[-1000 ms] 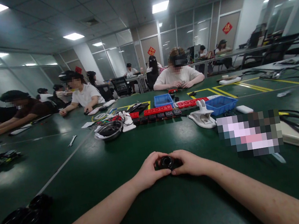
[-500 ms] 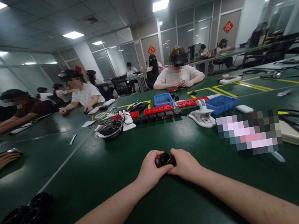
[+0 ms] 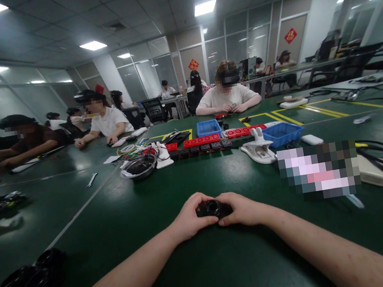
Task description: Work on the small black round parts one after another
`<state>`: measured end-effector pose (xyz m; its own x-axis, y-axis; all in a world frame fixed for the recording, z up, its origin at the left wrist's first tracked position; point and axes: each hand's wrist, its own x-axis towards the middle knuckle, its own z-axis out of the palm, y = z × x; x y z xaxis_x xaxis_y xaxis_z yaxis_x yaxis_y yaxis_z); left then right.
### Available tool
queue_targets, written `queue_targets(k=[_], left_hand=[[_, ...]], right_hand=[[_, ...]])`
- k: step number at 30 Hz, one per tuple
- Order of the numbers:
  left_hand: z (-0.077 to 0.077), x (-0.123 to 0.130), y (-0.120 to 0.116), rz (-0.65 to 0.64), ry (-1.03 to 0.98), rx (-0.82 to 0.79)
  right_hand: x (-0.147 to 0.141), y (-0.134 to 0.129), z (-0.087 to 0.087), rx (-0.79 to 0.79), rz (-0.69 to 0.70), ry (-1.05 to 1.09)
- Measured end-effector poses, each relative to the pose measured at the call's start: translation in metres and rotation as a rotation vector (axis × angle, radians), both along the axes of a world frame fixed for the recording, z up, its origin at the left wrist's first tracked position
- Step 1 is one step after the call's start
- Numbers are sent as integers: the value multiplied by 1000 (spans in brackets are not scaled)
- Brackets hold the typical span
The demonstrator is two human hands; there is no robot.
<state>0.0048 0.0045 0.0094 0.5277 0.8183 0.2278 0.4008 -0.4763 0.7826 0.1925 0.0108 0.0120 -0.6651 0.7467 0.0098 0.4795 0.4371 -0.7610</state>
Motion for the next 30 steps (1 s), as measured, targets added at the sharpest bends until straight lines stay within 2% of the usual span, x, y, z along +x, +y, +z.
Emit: queue_targets(k=[8,12,14,15,18,21,25,27,30], left_hand=[[-2,4,-2,53,5,-35],[-5,10,-7,227,15,-19],[-6,11,-9,269,18,4],[-6,11,-8,262,16,9],[-3,8,-5,164,4,-10],[1,3,-3,52,4,-37],[3,3,-4,11,22,-42],[1,6,-6,73,34,-35],[-4,10,-8,232,37,3]], right_hand=[[-1,1,-2,63,-6,-21],[-11,-3,-10,173,-244,-175],[-16,-6,-13,256,-337,-237],[-17,-8,-13,283,-341,-243],[-13,-9,-7,279,-207,-180],[-3,-5,0,186,-51,-112],[2,1,1,65,1,-55],[-2,1,-4,57,-76,-82],[-13,-4,-10,176,-298,-203]])
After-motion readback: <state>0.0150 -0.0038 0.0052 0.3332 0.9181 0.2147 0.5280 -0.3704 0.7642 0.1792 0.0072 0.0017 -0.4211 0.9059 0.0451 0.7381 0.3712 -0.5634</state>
